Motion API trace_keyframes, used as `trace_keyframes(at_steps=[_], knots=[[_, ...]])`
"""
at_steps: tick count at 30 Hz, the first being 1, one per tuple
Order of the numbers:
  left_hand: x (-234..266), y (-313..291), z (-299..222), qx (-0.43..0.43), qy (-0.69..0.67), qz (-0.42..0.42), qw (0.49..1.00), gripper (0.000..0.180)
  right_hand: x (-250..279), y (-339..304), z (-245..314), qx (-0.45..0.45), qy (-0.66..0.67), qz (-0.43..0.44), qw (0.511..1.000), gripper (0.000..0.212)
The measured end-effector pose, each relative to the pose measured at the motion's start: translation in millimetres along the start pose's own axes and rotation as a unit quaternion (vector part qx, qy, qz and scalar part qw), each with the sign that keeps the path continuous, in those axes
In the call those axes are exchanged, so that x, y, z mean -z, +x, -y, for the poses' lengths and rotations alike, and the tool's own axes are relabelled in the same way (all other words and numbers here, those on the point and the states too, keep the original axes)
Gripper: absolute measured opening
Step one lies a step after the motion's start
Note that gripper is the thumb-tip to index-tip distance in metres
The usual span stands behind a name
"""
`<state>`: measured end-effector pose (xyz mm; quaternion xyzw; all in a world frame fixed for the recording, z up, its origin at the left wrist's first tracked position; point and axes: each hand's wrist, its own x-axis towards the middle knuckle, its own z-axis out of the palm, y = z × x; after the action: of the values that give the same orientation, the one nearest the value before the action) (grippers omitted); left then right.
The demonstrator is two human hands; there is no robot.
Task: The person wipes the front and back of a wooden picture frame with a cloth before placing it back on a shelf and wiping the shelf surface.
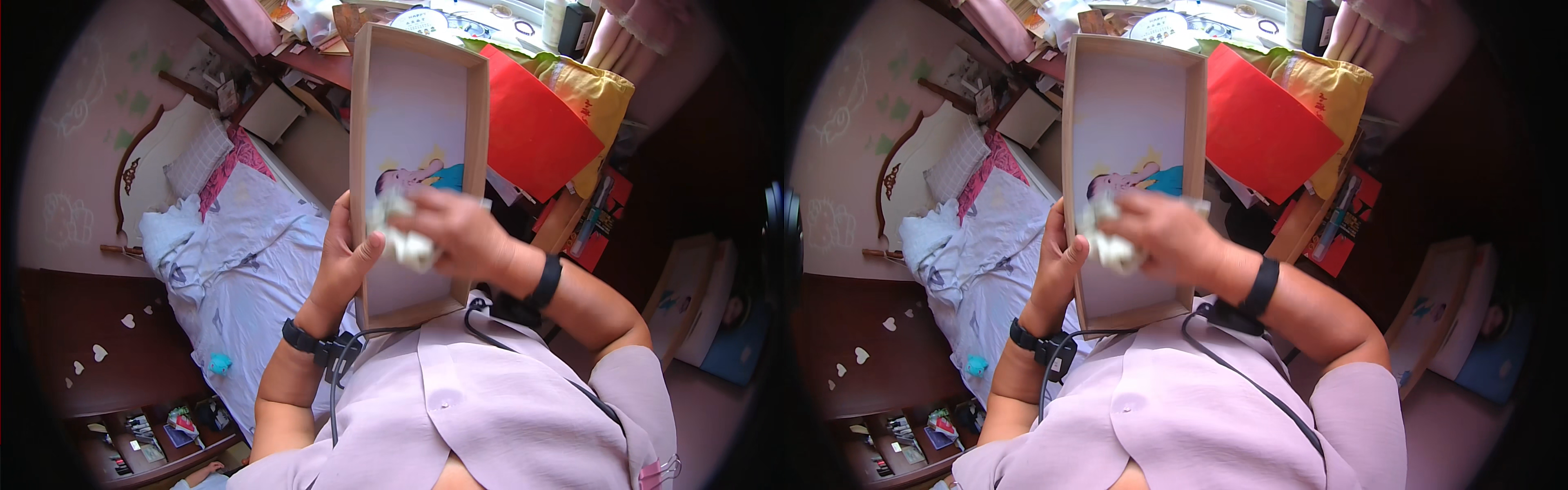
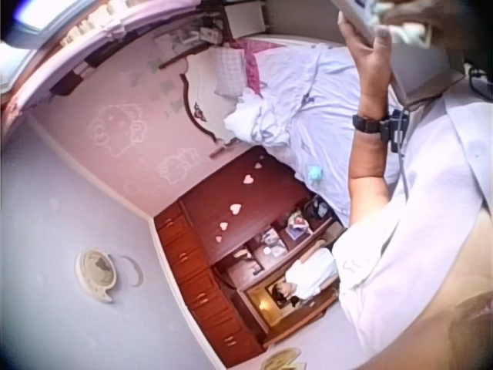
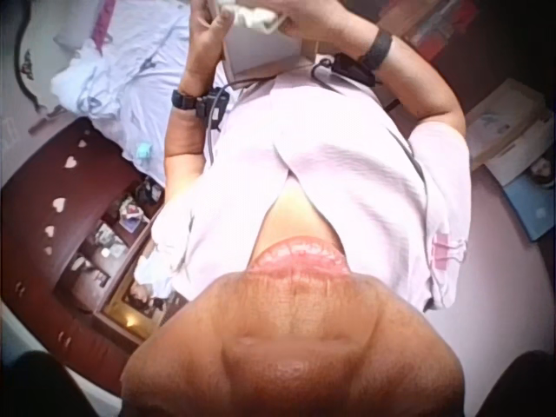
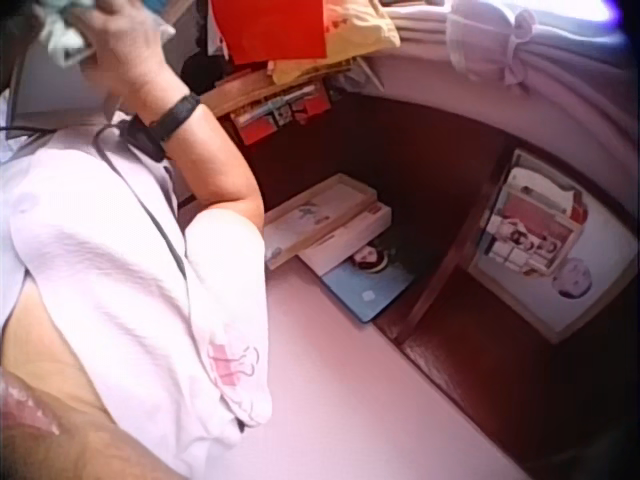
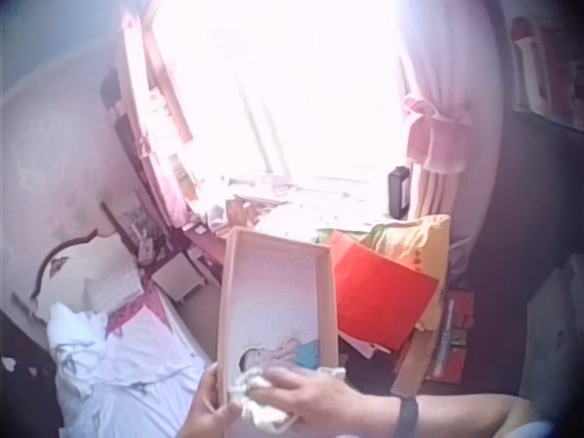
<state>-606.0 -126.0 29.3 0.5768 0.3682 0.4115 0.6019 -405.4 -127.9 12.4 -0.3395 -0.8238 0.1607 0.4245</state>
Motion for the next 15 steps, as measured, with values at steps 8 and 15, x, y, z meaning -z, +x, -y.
trace_keyframes(at_steps=[8,15], knots=[[3.2,1.5,2.3,-0.002,0.021,0.004,1.000,0.074,23.8,-10.8,-1.8,-0.224,0.350,0.262,0.871,0.027],[4.8,1.0,11.9,0.003,-0.017,-0.018,1.000,0.075,60.2,-5.8,-14.7,-0.350,0.716,-0.136,0.589,0.041]])
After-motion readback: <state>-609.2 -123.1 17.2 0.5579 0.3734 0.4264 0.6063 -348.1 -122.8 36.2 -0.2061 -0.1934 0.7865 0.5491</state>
